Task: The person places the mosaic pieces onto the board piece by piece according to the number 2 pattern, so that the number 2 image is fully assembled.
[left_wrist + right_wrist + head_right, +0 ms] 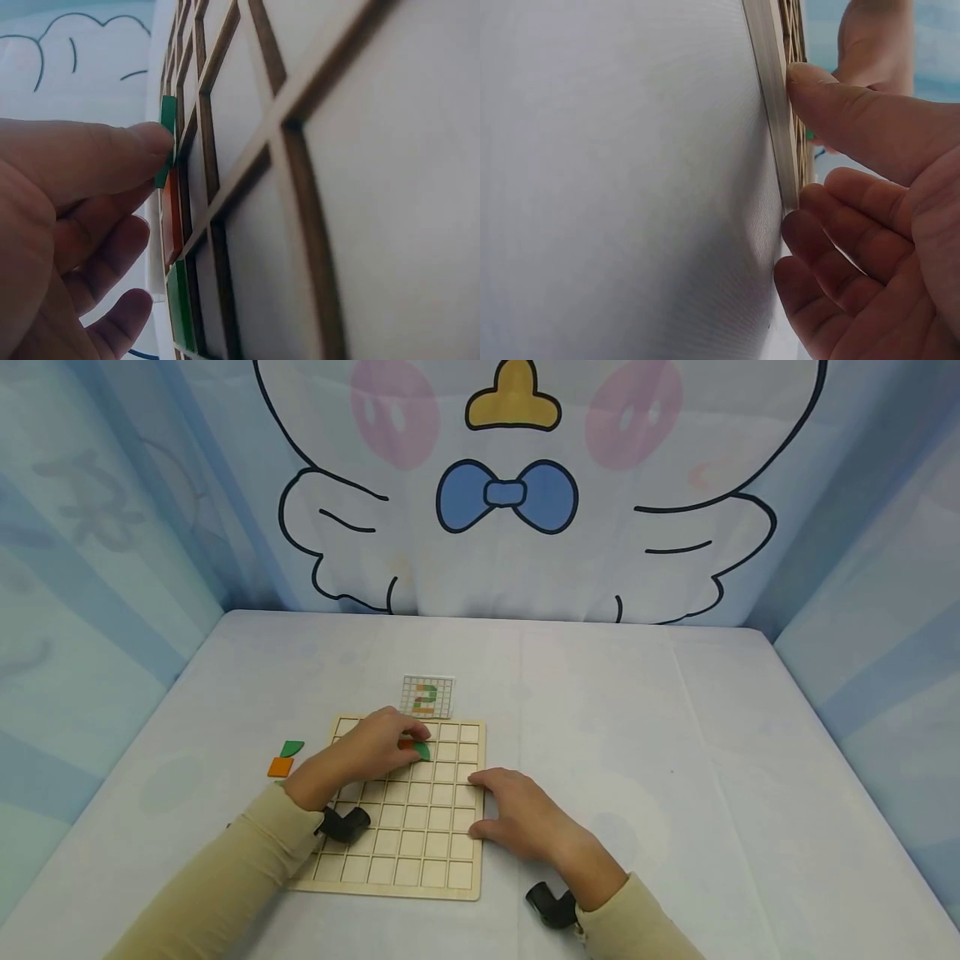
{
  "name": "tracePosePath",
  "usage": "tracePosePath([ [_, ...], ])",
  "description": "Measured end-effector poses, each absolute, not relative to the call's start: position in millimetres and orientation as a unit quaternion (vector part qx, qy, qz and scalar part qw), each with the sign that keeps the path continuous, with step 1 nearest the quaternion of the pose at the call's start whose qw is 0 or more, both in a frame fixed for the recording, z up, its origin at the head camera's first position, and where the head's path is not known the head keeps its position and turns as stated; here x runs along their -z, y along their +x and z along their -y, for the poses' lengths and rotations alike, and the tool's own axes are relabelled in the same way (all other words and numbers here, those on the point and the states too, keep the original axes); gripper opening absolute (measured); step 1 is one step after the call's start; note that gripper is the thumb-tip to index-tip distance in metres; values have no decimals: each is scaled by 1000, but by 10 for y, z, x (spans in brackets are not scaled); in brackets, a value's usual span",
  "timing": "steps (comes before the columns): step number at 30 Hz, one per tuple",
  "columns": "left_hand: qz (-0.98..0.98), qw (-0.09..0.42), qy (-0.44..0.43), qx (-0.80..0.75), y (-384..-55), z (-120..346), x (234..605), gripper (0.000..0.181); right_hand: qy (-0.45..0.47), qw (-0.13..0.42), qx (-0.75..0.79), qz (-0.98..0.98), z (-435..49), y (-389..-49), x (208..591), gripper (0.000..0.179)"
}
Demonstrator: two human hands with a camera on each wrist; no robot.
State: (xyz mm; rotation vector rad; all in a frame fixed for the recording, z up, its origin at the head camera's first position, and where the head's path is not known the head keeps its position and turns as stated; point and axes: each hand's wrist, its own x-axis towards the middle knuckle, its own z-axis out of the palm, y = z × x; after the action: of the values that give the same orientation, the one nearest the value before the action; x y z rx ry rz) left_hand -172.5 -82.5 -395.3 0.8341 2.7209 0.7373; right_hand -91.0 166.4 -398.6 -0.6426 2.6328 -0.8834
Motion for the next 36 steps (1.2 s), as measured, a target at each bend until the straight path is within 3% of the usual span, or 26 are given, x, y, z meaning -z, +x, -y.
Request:
tracePosePath([
  [16, -933, 100, 237, -252, -1736, 809, 4011, 21, -215, 147, 304, -916, -1645, -905, 4006, 58],
  [36, -936, 97, 243, -235, -1734, 805, 3980, 18, -218, 142, 306, -916, -1647, -906, 3991, 58],
])
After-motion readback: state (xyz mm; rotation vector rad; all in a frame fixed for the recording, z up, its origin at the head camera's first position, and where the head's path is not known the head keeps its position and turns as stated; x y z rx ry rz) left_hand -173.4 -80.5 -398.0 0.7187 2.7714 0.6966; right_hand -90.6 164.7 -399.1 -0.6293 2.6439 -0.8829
